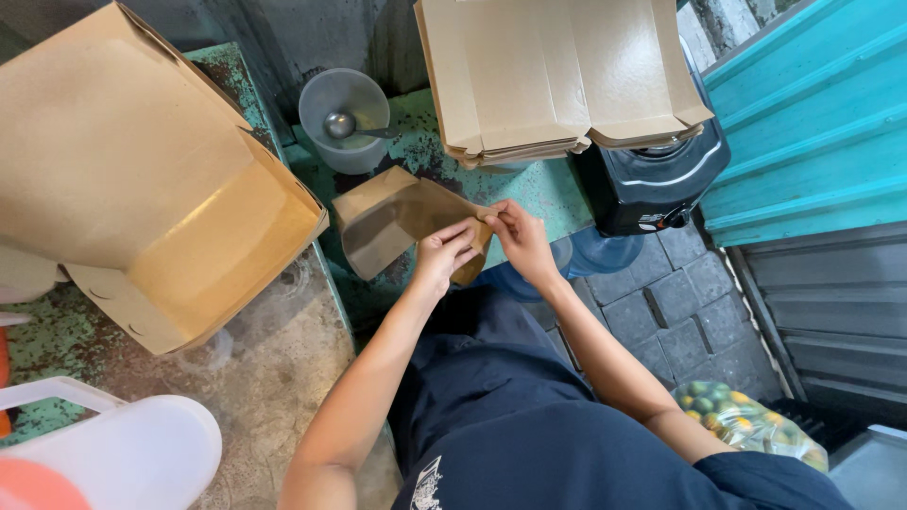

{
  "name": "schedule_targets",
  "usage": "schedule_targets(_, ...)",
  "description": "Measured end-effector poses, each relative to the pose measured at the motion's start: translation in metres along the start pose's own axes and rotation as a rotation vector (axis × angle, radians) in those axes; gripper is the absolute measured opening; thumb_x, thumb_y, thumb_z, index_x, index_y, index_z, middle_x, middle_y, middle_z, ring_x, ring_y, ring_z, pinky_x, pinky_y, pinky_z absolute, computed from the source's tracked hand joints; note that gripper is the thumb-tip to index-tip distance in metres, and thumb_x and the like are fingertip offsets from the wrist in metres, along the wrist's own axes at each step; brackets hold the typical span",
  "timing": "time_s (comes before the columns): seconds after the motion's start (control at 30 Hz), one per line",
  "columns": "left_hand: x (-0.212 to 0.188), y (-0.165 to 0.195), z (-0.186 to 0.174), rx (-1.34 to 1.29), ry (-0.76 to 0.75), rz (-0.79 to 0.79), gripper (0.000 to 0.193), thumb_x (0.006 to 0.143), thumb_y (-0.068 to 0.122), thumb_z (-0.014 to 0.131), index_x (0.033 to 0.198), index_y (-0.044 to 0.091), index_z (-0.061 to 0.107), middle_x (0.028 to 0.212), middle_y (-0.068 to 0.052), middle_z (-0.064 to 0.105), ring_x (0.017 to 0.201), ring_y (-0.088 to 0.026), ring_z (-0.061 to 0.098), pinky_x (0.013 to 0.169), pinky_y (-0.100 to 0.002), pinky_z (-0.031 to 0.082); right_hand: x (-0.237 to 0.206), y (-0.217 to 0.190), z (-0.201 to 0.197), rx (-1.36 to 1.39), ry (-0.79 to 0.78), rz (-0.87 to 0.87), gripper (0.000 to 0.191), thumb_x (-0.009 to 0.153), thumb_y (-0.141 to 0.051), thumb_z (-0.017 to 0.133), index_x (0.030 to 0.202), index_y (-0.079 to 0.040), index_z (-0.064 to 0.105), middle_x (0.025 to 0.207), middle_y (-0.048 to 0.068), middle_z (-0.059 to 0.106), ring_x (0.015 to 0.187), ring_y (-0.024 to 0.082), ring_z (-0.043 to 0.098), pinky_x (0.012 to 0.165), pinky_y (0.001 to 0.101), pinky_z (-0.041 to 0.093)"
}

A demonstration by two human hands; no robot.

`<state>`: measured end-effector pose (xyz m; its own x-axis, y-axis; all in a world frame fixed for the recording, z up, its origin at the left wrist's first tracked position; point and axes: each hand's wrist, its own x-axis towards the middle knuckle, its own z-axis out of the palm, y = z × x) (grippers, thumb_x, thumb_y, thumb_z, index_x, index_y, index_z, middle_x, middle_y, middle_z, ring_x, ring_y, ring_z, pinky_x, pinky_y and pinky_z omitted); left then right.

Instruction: The person folds flat cardboard sheets into small paper boxes by hand, folding the side flaps and tucking the top flaps to form the box shape. The finished boxes are stacked on a nearby surface.

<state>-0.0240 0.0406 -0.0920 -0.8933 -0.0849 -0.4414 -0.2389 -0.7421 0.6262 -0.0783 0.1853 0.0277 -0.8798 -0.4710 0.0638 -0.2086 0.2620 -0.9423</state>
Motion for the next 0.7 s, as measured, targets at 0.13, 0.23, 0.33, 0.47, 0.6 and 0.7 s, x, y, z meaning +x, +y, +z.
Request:
schedule_targets(0.13, 0.010, 0.000, 0.001, -0.039, 0.039, -0.005, 0.035, 0.094, 0.010, 0.073, 0.128, 0.000, 0.070, 0.111, -0.005, 0.073, 0.090, -0.015, 0.069, 0.085, -0.033, 0.062, 0.012, -0.013, -0.009, -0.149, -0.059, -0.011, 0.017, 0.101, -0.007, 0.065, 0.113, 0.004, 0.064, 0.095, 0.014, 0.078, 0.088, 0.009, 0.069, 0.071, 0.0273, 0.059)
schedule_targets(0.23, 0.016, 0.007, 0.004, -0.052, 0.073, 0.021, 0.035, 0.095, 0.010, 0.072, 0.128, 0.002, 0.070, 0.112, -0.004, 0.074, 0.094, -0.014, 0.070, 0.086, -0.032, 0.062, 0.021, -0.024, -0.013, -0.203, -0.104, -0.052, 0.019, 0.098, -0.007, 0.065, 0.114, 0.004, 0.064, 0.099, 0.016, 0.078, 0.094, 0.017, 0.077, 0.078, 0.0305, 0.062)
schedule_targets(0.33, 0.018, 0.003, 0.015, -0.063, 0.131, 0.061, 0.035, 0.094, 0.008, 0.069, 0.129, 0.005, 0.070, 0.112, -0.003, 0.074, 0.094, -0.012, 0.069, 0.084, -0.032, 0.061, 0.027, -0.033, -0.017, -0.354, -0.133, -0.059, 0.023, 0.091, -0.009, 0.068, 0.111, 0.003, 0.067, 0.093, 0.017, 0.077, 0.088, 0.024, 0.078, 0.077, 0.0334, 0.062)
schedule_targets(0.47, 0.010, -0.008, 0.032, -0.102, 0.207, 0.132, 0.034, 0.094, 0.006, 0.069, 0.128, 0.006, 0.069, 0.108, -0.004, 0.074, 0.091, -0.010, 0.068, 0.081, -0.030, 0.058, 0.032, -0.038, -0.022, -0.501, -0.157, -0.057, 0.021, 0.083, -0.013, 0.075, 0.099, 0.000, 0.074, 0.085, 0.016, 0.077, 0.079, 0.026, 0.078, 0.074, 0.0350, 0.060)
schedule_targets(0.6, 0.000, -0.008, 0.036, -0.109, 0.258, 0.146, 0.036, 0.092, 0.004, 0.073, 0.126, 0.006, 0.063, 0.103, -0.007, 0.072, 0.088, -0.012, 0.066, 0.081, -0.032, 0.059, 0.038, -0.038, -0.026, -0.513, -0.222, 0.062, 0.020, 0.085, -0.018, 0.077, 0.095, -0.001, 0.077, 0.081, 0.016, 0.076, 0.076, 0.025, 0.077, 0.073, 0.0342, 0.060)
schedule_targets(0.7, -0.003, -0.007, 0.040, -0.132, 0.299, 0.149, 0.036, 0.090, 0.003, 0.074, 0.123, 0.007, 0.059, 0.102, -0.010, 0.072, 0.086, -0.014, 0.066, 0.080, -0.032, 0.059, 0.042, -0.037, -0.029, -0.525, -0.259, 0.033, 0.022, 0.078, -0.014, 0.078, 0.096, -0.002, 0.078, 0.082, 0.016, 0.076, 0.076, 0.025, 0.078, 0.073, 0.0338, 0.061)
